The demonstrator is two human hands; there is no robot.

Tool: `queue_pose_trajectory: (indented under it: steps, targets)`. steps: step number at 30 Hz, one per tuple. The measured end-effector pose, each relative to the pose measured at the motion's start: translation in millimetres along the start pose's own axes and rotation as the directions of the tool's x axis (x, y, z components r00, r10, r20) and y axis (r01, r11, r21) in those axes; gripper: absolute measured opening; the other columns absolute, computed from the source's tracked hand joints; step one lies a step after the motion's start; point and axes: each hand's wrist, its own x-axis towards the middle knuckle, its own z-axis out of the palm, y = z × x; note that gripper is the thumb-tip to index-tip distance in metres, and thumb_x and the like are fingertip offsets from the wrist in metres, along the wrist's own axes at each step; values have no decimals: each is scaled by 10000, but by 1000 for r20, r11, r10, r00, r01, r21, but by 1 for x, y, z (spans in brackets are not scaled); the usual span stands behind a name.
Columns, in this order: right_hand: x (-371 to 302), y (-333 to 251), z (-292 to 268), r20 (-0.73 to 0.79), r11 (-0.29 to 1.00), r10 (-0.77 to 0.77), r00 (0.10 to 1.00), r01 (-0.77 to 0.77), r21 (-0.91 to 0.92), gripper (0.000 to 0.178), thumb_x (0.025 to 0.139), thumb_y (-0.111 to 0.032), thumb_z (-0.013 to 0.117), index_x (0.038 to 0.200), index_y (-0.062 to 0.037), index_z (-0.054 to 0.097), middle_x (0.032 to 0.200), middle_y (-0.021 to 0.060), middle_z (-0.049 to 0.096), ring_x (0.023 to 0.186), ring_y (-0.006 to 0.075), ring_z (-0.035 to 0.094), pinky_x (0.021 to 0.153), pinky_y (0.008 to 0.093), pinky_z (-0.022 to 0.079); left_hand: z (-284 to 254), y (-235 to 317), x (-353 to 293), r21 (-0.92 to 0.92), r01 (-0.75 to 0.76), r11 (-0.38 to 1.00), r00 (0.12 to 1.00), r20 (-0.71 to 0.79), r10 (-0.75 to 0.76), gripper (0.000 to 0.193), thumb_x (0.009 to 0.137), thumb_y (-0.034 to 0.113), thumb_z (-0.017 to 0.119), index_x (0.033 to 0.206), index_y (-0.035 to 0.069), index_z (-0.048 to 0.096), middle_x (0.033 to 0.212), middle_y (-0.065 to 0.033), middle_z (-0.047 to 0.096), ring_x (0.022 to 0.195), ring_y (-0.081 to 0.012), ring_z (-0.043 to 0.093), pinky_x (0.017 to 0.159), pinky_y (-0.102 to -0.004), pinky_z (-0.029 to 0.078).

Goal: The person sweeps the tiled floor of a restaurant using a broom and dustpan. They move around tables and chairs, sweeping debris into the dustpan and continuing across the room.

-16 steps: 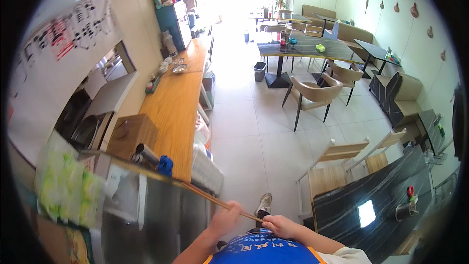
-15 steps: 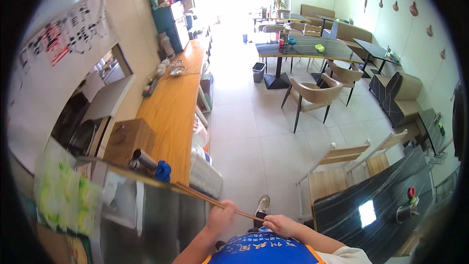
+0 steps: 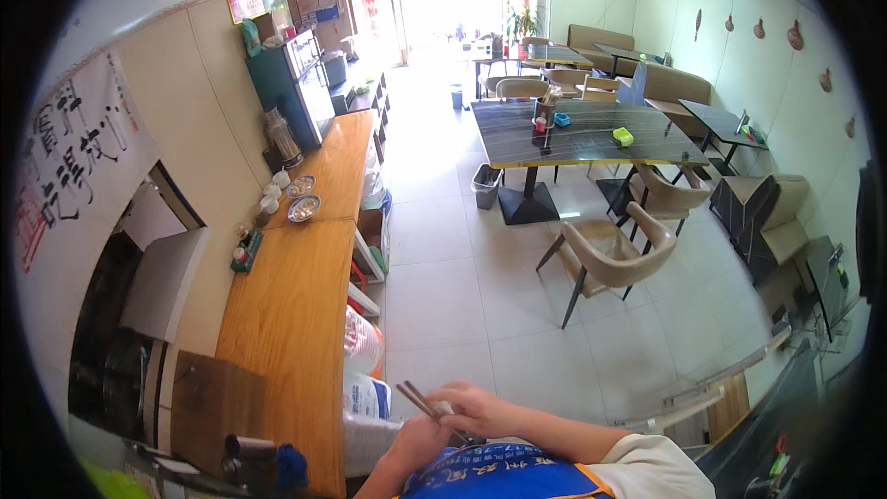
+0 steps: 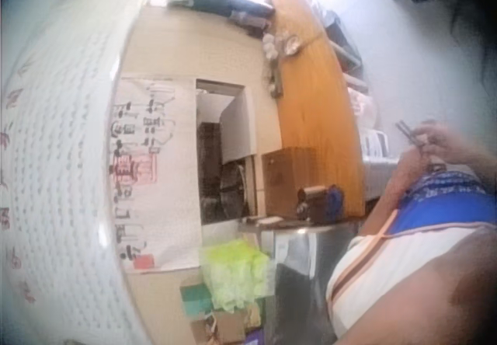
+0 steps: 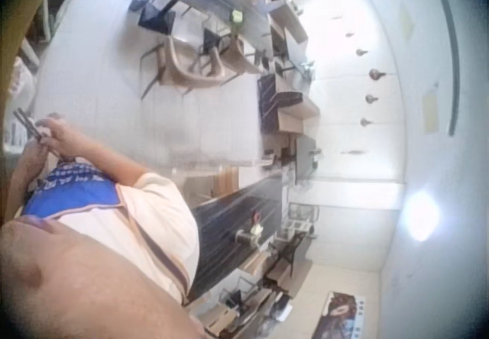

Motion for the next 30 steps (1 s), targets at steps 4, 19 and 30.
queue_pose_trajectory:
  steps: [4, 19, 30]
  targets:
    - [110, 62, -52, 32, 999, -13, 999, 15, -50, 194, 925, -138, 612, 1090, -35, 620, 1043, 160, 589, 906, 294, 603, 827, 366, 497, -47, -41, 119, 39, -113, 993, 993, -42, 115, 263, 951, 218, 492, 984, 3, 638, 956, -251, 656, 930, -442, 622, 799, -490, 508]
    - [422, 282, -361, -510, 433, 600, 616, 286, 855, 93, 998, -162, 549, 1005, -71, 568, 855, 71, 627, 669, 156, 590, 608, 286, 496, -276, -81, 563, -126, -281, 952, 960, -32, 279, 291, 990, 221, 482, 1106, 10, 644, 792, -173, 623, 759, -325, 624, 715, -405, 490]
    - [693, 369, -575, -193, 367, 548, 814, -27, 930, 95, 995, -122, 536, 1015, -39, 578, 872, 82, 626, 694, 154, 593, 641, 280, 485, -405, -87, 832, -724, 232, 649, 973, 171, -157, 319, 1022, 182, 470, 1246, 2, 607, 698, 34, 511, 621, -59, 453, 569, -220, 399]
